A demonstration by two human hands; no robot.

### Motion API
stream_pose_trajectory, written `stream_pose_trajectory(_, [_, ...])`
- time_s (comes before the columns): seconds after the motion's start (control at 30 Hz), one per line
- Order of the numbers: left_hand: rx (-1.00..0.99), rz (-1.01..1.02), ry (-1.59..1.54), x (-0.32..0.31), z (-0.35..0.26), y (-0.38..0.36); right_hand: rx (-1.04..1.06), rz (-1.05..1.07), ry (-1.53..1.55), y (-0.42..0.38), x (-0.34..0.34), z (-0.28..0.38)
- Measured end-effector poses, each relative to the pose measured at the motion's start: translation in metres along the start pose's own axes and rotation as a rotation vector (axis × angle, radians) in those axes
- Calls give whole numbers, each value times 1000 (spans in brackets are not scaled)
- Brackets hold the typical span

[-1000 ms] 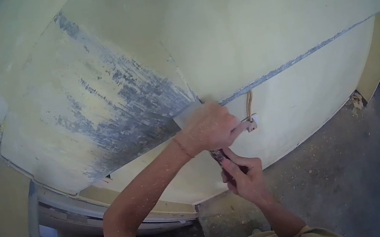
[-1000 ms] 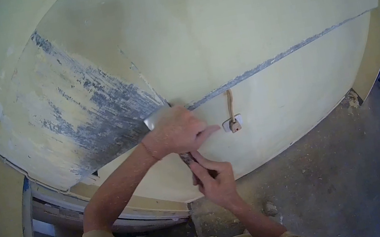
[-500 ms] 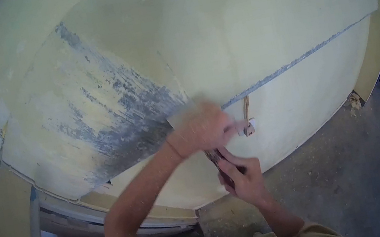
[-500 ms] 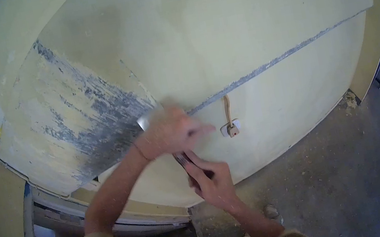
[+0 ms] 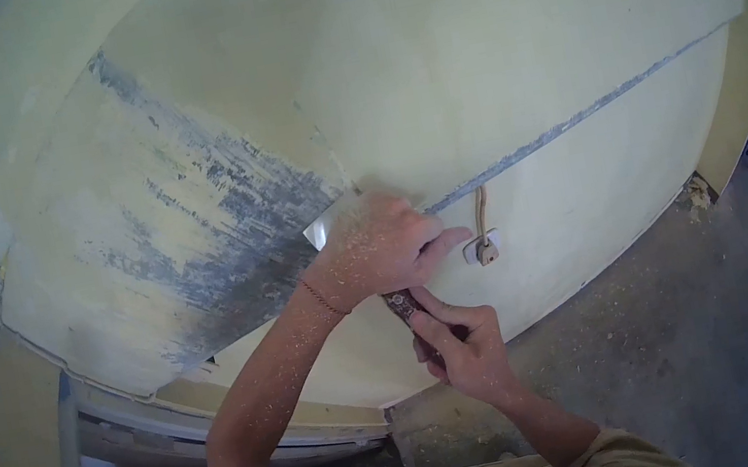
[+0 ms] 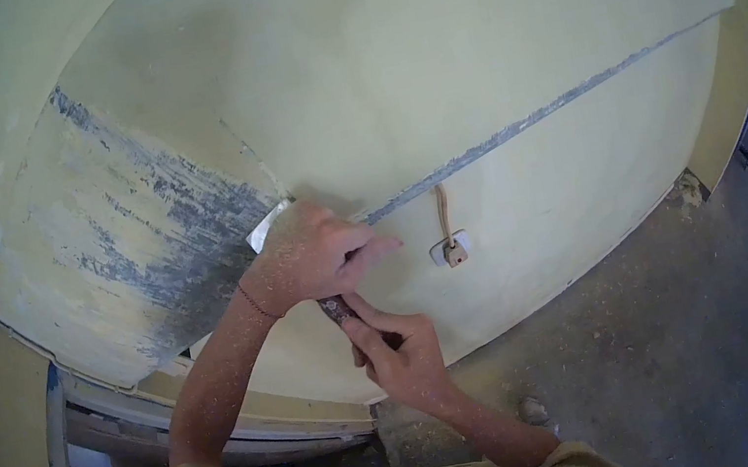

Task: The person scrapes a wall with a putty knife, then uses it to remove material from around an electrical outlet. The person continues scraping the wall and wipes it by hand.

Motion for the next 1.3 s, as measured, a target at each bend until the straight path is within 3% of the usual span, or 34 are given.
stream_pose_trajectory(0.17, [-200, -129, 114, -12, -9, -2, -29, -30, -18, -6, 0, 5])
stream_pose_trajectory(0.3, [-76, -40, 77, 11, -2, 3, 21, -2, 17, 0, -10, 9])
stream_pose_trajectory(0.5, [-213, -120, 23, 1, -3, 3, 17, -32, 21, 2, -12, 9])
stream_pose_trajectory(0.6, [-97, -18, 154, 6, 0, 2, 29, -12, 20, -3, -14, 15])
stream_pose_trajectory(0.67, [-251, -128, 86, 0, -8, 1, 34, -23, 6, -8, -11, 14])
stream_pose_trajectory(0.8, [-240, -154, 104, 9, 0, 0, 12, -13, 25, 0, -18, 12])
stream_pose_trajectory(1.1, [-44, -22, 63, 14, -1, 6, -54, -11, 25, -3, -16, 23])
stream_pose_trajectory(1.3, [-193, -85, 1, -3, -13, -1, -76, -22, -17, -18, -9, 21])
Point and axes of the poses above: each hand's wrist, its own y-axis towards the middle knuckle, its own x-axis out of the back of the hand, z = x × y, the point moved 3 cm from there along y, towards the middle knuckle, and after that the axes turned 11 degrees about y, right-handed, at the moved point
